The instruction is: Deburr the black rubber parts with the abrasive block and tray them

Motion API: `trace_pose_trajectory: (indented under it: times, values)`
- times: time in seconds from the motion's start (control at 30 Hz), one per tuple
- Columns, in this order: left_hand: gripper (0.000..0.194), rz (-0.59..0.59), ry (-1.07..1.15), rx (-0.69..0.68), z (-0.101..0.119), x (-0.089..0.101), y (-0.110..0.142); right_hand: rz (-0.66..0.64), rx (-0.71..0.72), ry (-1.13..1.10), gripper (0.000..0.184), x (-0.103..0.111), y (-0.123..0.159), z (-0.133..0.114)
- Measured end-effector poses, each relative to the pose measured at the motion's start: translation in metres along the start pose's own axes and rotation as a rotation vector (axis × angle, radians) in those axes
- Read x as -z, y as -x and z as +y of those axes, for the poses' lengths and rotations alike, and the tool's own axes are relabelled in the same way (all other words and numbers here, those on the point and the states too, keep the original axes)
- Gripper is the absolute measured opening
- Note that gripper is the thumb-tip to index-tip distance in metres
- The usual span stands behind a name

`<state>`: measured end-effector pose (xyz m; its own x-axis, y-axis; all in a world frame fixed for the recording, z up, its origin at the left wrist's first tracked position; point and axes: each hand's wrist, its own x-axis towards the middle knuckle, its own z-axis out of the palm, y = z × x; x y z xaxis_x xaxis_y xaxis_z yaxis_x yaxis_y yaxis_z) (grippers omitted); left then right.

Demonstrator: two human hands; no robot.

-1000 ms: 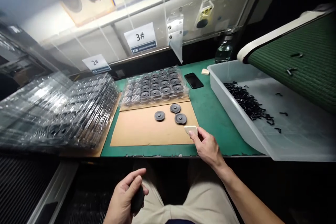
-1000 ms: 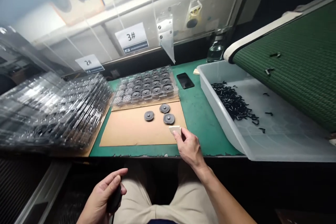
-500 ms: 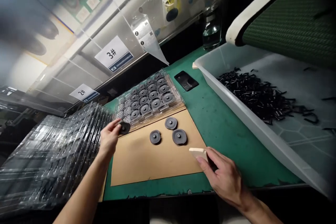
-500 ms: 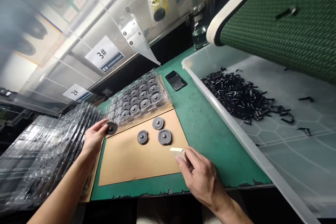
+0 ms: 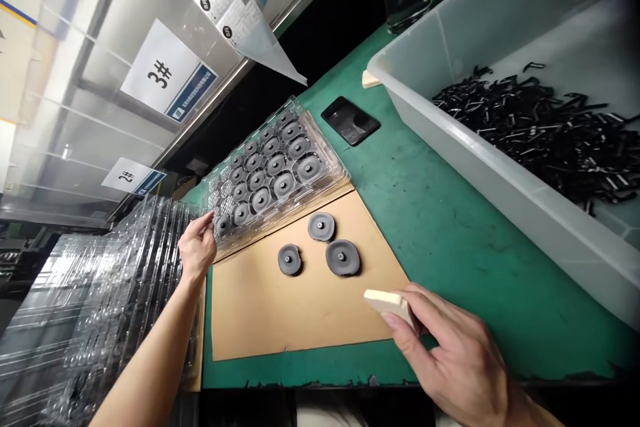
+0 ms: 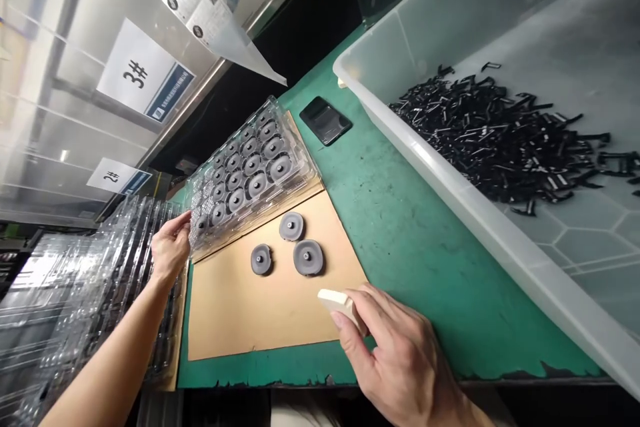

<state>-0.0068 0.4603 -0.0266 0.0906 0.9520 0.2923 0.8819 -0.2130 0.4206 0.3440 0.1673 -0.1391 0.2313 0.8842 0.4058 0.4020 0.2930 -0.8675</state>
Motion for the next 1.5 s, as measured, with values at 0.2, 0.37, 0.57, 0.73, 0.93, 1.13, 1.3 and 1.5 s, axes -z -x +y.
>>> trace_pose_trajectory:
  times: [0.2,0.37,0.57,0.73,0.93,1.13,1.3,1.5]
  values:
    - [0.037,-0.329,0.188,-0.126,0.052,-0.010,0.071,-0.002,0.001,0.029,0.011,0.000,0.002,0.001]
    - [0.056,-0.521,0.242,-0.204,0.080,-0.043,0.113,0.018,0.008,0.068,0.014,-0.001,0.000,-0.001]
    - [0.063,-0.438,0.254,-0.105,0.096,-0.061,0.143,0.050,0.014,0.163,0.032,-0.003,0.001,0.002]
    - [0.059,-0.426,0.441,0.106,0.105,-0.036,0.203,0.101,-0.089,0.169,0.032,-0.010,0.004,0.012]
    - [0.065,-0.469,0.710,0.365,0.112,-0.005,0.319,0.127,-0.119,0.158,0.045,-0.005,0.000,0.010]
    - [0.080,-0.356,0.967,0.600,0.091,0.001,0.409,-0.097,-0.191,0.004,0.056,-0.023,0.048,-0.064]
    - [0.059,-0.226,0.842,0.504,0.074,0.007,0.452,-0.585,-0.323,-0.172,0.059,-0.057,0.127,-0.126]
    - [0.064,-0.316,0.967,0.451,0.087,0.049,0.465,-0.725,-0.573,-0.358,0.055,-0.066,0.130,-0.147]
